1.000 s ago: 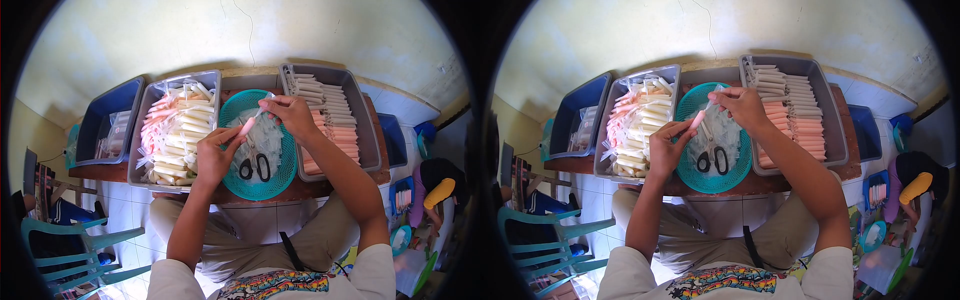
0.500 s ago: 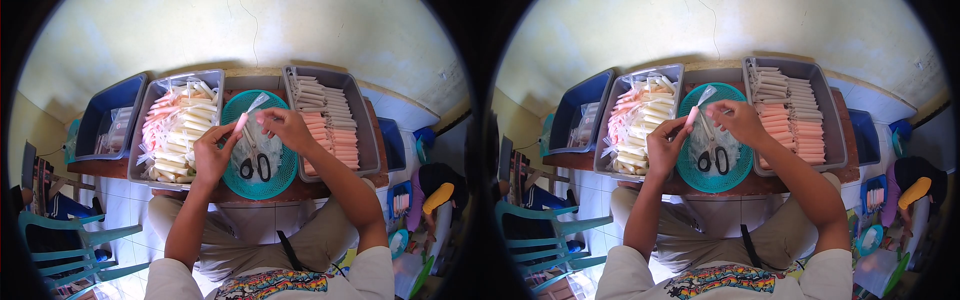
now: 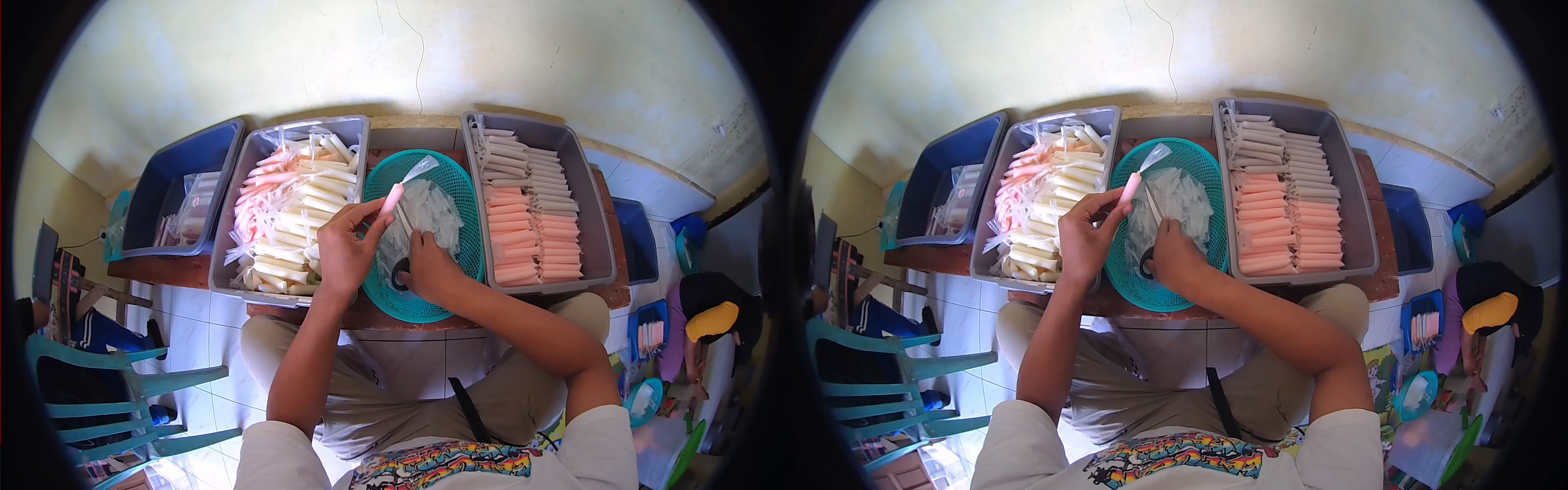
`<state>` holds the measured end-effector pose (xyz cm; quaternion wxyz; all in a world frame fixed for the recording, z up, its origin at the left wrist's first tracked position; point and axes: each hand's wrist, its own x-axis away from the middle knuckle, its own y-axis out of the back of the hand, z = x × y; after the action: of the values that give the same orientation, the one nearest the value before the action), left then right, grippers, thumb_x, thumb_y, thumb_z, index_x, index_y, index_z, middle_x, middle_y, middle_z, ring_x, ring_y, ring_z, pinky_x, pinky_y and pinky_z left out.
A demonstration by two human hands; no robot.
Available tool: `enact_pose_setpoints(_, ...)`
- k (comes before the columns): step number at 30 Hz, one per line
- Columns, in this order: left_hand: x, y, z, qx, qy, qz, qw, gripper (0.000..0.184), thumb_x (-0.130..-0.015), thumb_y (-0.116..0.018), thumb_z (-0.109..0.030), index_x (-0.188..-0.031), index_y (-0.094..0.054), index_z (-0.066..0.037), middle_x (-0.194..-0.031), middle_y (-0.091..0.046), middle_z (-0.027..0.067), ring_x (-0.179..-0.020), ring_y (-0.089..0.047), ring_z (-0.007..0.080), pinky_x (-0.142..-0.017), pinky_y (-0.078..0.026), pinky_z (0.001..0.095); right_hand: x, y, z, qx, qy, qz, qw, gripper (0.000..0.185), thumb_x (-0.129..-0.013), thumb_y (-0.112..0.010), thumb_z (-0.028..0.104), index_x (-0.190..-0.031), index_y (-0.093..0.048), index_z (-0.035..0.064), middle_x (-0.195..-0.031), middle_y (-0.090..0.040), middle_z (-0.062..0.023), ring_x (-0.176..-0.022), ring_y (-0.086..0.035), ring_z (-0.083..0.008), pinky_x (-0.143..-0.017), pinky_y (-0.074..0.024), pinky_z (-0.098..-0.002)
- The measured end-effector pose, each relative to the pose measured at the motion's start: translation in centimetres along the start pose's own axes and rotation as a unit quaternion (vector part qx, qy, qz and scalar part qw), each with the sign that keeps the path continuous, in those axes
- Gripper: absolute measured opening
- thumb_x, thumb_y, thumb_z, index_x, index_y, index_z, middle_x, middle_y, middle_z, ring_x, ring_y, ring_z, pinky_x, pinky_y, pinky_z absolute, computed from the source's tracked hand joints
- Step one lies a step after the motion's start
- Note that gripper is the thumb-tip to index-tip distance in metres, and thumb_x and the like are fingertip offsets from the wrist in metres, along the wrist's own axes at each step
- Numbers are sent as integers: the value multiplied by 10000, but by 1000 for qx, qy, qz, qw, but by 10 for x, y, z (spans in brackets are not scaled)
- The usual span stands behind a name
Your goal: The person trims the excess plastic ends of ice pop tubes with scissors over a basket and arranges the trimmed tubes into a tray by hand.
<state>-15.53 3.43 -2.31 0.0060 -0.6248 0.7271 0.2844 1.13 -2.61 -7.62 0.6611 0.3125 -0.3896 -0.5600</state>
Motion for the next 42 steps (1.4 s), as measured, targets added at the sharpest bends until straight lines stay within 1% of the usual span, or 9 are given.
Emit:
enact_pose_setpoints(6,0,-1,2,17,-12,-21,1000,273,-917,-862,-88,-1181,-822,-30,-970,-800,121,-801,-753,178,-720,-587,318,-7,-4,-3,-4,-22,-6,1000,753,-866,-850,183,-1371,-399,-146,-1284,-547,-352,-1116,-694,-557,-942,-615,-549)
enact_pose_setpoints(14,0,-6,11,47,50,-11,998,260,-944,-849,-107,-1187,-816,-22,-1009,-814,131,-856,-785,174,-769,-609,311,-1,22,-18,-36,28,-5,999,849,-844,-847,189,-1428,-388,-222,-1265,-560,-397,-1150,-668,-539,-973,-593,-522)
enact_pose_setpoints(18,0,-12,14,91,76,-4,993,270,-952,-846,-111,-1200,-809,-12,-1028,-820,135,-894,-794,169,-797,-615,310,8,47,-15,-39,27,11,999,873,-843,-837,185,-1469,-382,-220,-1276,-563,-391,-1188,-644,-534,-1016,-569,-513)
enact_pose_setpoints(20,-1,-16,15,108,56,3,993,272,-960,-842,-114,-1207,-804,-6,-1040,-825,133,-907,-793,164,-817,-618,312,16,58,-11,-58,21,-31,998,883,-808,-831,182,-1524,-429,-144,-1239,-610,-317,-1167,-634,-474,-1031,-533,-490)
enact_pose_setpoints(24,-4,-20,17,95,53,4,994,273,-966,-838,-116,-1209,-800,1,-1040,-825,131,-922,-790,162,-827,-617,312,27,74,-11,-69,19,-52,996,902,-803,-817,162,-1577,-422,-80,-1222,-609,-279,-1148,-637,-450,-1017,-531,-484)
enact_pose_setpoints(26,-6,-21,22,135,72,10,988,279,-972,-836,-122,-1217,-795,5,-1041,-825,126,-936,-784,157,-840,-613,307,33,83,-11,-69,35,-63,995,929,-821,-855,212,-1599,-419,-51,-1198,-606,-251,-1114,-640,-423,-1006,-525,-470)
enact_pose_setpoints(32,-9,-19,14,147,87,15,985,280,-985,-826,-128,-1227,-790,6,-1056,-825,113,-948,-776,150,-863,-608,302,50,102,-7,-69,21,-51,996,988,-867,-905,381,-1612,-411,-39,-1174,-602,-225,-1084,-638,-370,-987,-508,-452)
enact_pose_setpoints(36,-11,-22,19,141,85,4,986,277,-984,-825,-121,-1226,-788,7,-1054,-825,116,-949,-777,150,-863,-607,302,64,110,-5,-80,44,-42,995,979,-885,-890,374,-1618,-395,-46,-1204,-595,-256,-1103,-645,-428,-972,-530,-479)
enact_pose_setpoints(42,-11,-23,17,131,63,-10,989,265,-976,-826,-99,-1215,-787,9,-1051,-818,122,-945,-778,155,-861,-608,306,77,112,-8,-104,92,-62,988,970,-888,-893,373,-1638,-396,12,-1149,-579,-213,-960,-629,-344,-895,-535,-445)
